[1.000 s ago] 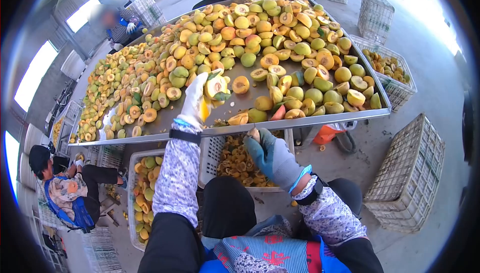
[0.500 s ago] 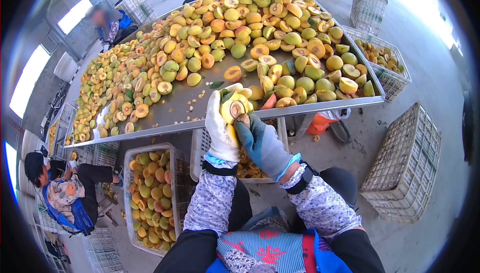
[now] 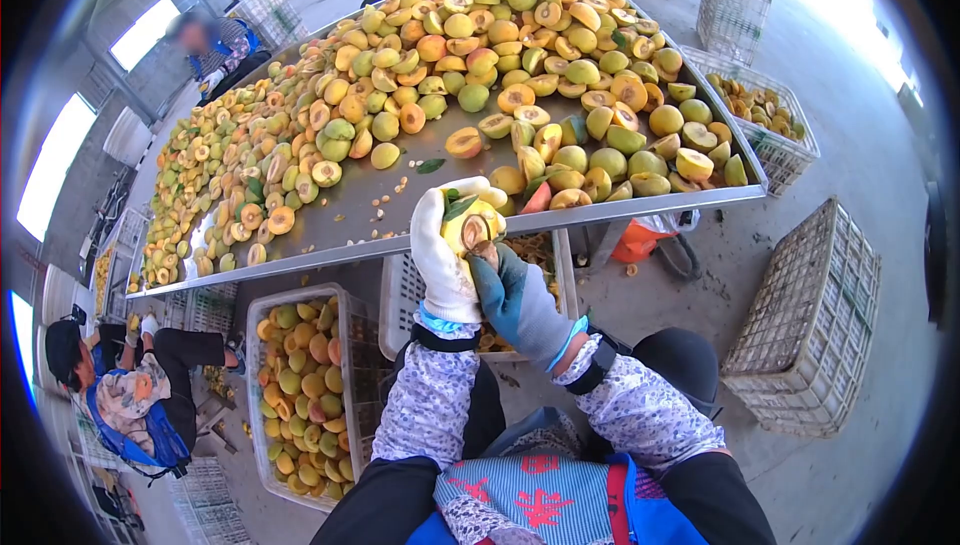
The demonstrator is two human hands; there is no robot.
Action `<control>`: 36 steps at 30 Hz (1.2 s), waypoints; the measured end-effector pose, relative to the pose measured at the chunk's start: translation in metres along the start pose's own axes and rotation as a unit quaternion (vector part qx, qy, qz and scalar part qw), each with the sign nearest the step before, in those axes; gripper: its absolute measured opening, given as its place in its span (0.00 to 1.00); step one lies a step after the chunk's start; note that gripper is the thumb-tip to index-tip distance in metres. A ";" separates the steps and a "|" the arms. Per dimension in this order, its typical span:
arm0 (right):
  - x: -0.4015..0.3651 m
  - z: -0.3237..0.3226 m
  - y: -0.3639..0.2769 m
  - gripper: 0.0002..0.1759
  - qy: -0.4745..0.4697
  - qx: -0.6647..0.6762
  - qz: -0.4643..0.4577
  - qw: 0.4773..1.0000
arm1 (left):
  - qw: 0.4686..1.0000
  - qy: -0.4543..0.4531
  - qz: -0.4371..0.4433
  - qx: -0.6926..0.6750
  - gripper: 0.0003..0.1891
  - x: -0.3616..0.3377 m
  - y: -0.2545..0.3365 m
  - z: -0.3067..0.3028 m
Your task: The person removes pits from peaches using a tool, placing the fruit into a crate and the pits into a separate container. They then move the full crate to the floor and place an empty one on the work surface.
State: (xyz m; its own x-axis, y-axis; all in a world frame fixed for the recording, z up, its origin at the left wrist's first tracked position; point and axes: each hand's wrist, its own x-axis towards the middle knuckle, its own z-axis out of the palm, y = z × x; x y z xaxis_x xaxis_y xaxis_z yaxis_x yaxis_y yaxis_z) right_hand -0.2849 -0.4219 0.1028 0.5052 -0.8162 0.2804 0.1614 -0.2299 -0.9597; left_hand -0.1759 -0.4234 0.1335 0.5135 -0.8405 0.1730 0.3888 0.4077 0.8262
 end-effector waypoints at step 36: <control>-0.003 -0.040 -0.041 0.31 -0.249 0.066 0.386 0.886 | 0.937 -0.204 -0.177 0.221 0.28 0.010 0.024 -0.014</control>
State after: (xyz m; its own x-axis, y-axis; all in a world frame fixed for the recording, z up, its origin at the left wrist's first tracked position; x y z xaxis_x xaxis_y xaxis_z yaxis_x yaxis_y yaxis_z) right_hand -0.3271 -0.4315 0.1412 0.8144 -0.3608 -0.4545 -0.3141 0.3844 -0.8681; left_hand -0.1508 -0.4173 0.1476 0.0414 -0.9985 -0.0365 0.0784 -0.0332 0.9964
